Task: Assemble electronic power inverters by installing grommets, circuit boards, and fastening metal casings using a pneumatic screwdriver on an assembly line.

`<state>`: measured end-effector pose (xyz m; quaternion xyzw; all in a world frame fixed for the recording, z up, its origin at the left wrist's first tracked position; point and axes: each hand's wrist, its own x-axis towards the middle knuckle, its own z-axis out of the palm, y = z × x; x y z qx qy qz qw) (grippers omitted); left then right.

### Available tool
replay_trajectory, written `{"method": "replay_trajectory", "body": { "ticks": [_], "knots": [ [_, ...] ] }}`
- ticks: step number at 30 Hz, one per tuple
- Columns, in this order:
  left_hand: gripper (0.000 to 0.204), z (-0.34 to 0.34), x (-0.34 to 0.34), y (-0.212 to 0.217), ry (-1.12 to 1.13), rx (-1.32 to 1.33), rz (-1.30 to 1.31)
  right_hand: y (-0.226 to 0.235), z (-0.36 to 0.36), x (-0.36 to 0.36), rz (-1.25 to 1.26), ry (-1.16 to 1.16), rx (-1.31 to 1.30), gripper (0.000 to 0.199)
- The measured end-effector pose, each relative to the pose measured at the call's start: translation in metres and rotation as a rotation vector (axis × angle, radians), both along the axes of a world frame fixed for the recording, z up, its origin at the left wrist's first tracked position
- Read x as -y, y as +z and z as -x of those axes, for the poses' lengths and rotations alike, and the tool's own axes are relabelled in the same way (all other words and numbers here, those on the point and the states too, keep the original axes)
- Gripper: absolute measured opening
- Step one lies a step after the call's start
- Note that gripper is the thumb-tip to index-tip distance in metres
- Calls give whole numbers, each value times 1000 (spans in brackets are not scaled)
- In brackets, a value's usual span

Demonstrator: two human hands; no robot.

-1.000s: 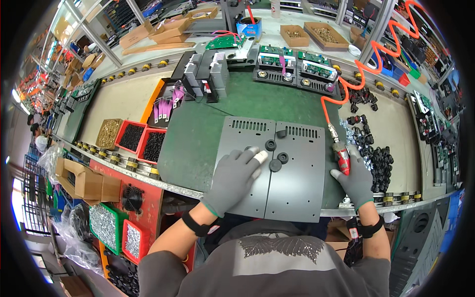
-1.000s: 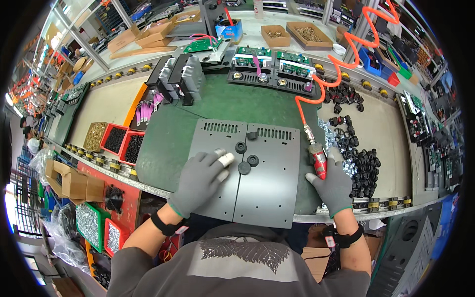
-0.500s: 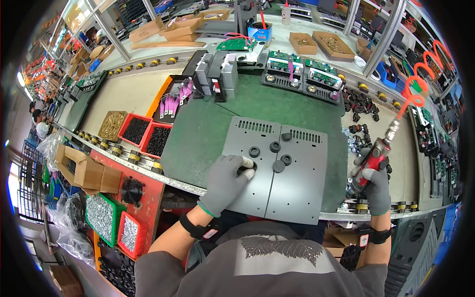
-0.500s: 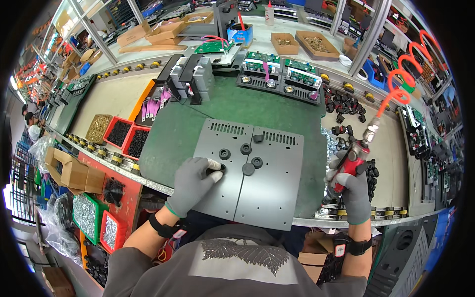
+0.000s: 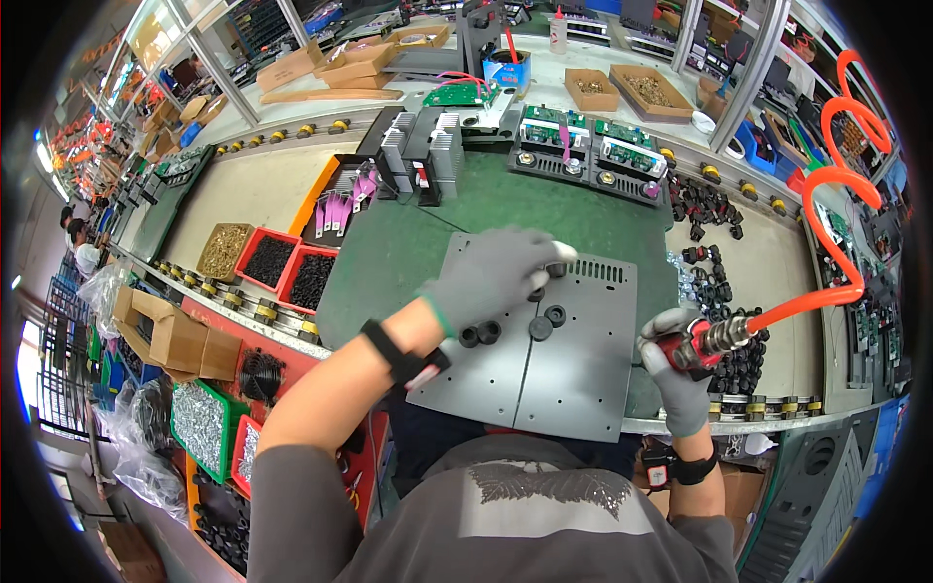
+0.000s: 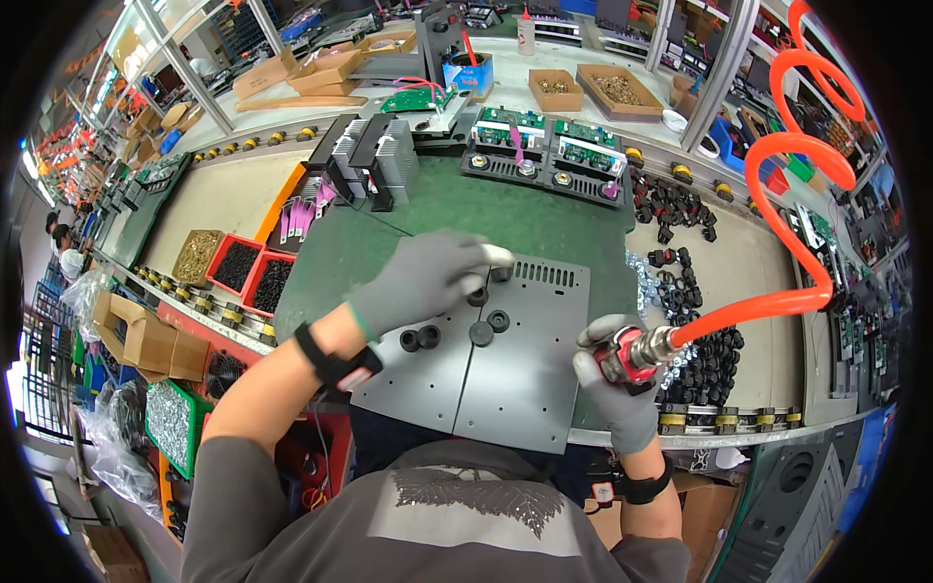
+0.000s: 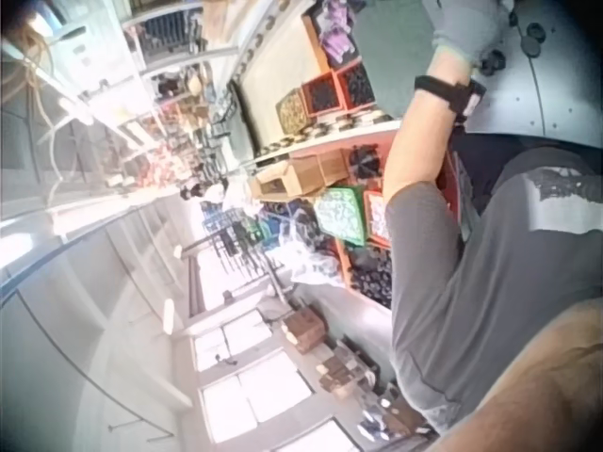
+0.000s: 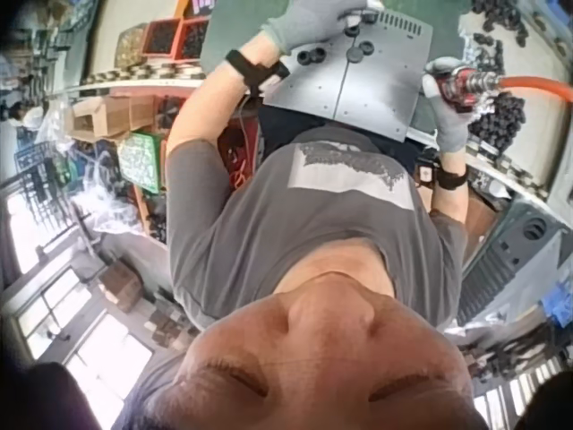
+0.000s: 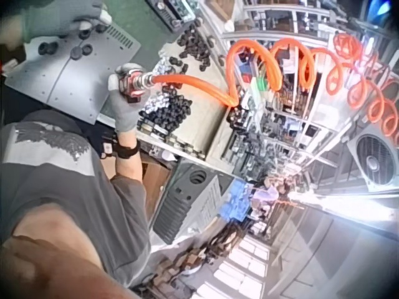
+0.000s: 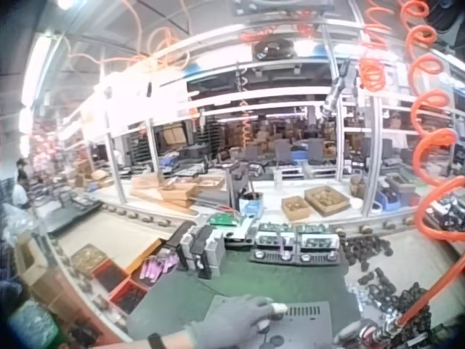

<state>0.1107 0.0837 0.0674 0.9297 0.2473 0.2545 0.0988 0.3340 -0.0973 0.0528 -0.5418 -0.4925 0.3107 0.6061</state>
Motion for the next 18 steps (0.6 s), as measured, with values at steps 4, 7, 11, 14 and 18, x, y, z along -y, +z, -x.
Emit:
{"method": "replay_trajectory", "body": {
  "ticks": [4,7,11,14,18],
  "knots": [
    [24,-31,-17,-13,-72,-495,-136,-4,-1,2,-68,44,97,33],
    [21,-33,-27,-21,129,-509,72,-13,-9,8,-44,35,59,34],
    [28,-5,-28,-21,168,-284,422,-33,-19,13,-19,-6,136,38],
    [32,36,-4,1,234,102,274,-34,-23,7,135,-129,-2,30],
    [29,145,57,42,413,275,231,-11,-23,-10,-161,152,-175,30]
  ]
}}
